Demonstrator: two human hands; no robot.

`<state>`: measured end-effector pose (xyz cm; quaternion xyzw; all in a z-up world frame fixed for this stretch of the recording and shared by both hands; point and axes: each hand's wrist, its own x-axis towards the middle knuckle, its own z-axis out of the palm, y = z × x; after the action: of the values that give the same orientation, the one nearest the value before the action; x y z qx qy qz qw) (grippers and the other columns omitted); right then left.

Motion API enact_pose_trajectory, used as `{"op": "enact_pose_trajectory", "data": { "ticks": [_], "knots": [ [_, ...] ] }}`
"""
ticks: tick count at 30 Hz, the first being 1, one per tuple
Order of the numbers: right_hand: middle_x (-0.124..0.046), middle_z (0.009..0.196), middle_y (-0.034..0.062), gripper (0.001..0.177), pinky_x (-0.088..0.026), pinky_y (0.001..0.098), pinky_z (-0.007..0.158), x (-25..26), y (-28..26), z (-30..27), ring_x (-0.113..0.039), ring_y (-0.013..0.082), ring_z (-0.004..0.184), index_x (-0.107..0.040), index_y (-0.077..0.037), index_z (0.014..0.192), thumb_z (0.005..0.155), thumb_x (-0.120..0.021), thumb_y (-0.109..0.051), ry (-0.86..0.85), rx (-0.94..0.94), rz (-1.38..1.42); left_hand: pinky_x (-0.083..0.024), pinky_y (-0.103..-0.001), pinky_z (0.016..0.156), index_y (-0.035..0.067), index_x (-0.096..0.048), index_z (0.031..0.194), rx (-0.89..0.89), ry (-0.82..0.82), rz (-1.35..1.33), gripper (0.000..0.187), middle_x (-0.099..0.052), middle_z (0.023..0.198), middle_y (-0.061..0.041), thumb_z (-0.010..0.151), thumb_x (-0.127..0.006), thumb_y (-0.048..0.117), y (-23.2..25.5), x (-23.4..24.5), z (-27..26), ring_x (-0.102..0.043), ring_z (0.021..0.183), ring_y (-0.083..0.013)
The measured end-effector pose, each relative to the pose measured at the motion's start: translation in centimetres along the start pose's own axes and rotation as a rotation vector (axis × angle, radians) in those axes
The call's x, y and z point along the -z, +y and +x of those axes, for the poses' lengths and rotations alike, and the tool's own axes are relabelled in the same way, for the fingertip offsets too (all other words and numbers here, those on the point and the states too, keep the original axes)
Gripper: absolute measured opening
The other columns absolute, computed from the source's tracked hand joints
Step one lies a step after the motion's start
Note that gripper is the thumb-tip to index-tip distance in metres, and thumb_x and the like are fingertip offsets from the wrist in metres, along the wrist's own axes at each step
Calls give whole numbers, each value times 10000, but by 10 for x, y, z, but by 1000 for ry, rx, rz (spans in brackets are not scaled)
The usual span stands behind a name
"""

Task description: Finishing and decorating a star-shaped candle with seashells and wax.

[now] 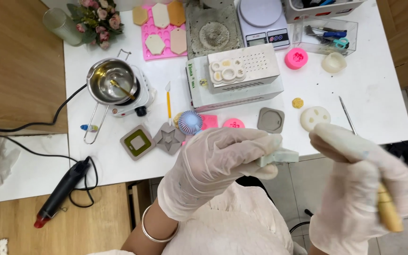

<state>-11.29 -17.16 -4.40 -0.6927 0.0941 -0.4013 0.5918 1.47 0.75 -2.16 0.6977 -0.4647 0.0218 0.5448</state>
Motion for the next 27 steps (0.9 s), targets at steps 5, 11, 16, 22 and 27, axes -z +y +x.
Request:
{"op": "enact_pose_trajectory", "data": {
  "ticks": [5,11,16,22,27],
  "knots": [
    [-751,1247,160,58,-618,308,863,27,43,26,-783,186,995,-715,-77,1013,1041,-712,-128,-154,55,-186,-563,-319,719,138,-625,1263,-80,54,169,478,-729,1153,-19,860,-880,175,-18,-33,26,-716,929,-195],
    [-722,1165,148,240,-412,521,1127,60,78,72,-581,290,1273,-733,-83,994,763,-766,-138,-493,377,-706,-584,-353,770,114,-593,1261,-73,32,288,458,-725,1198,-55,866,-818,66,-47,-91,71,-739,1009,-238],
    [-752,1242,150,201,-519,389,980,130,135,94,-684,248,1178,-755,59,1041,929,-722,-105,-114,-571,254,-561,-367,694,73,-627,1224,80,7,351,456,-731,1067,-81,823,-837,126,-72,-147,106,-719,896,-268],
    [-725,1104,164,275,-552,368,876,170,269,168,-694,294,996,-663,-24,1141,887,-760,-62,-315,-108,-825,-568,-356,676,80,-656,1129,316,83,404,407,-727,1015,-71,774,-846,142,-101,-177,114,-713,826,-252],
    [-701,1144,112,327,-557,384,895,218,408,154,-672,291,1018,-652,-120,1203,878,-623,-99,-867,185,-951,-565,-308,648,70,-662,1093,474,154,319,374,-726,1026,-77,769,-844,106,-117,-190,103,-710,787,-210]
  ]
}}
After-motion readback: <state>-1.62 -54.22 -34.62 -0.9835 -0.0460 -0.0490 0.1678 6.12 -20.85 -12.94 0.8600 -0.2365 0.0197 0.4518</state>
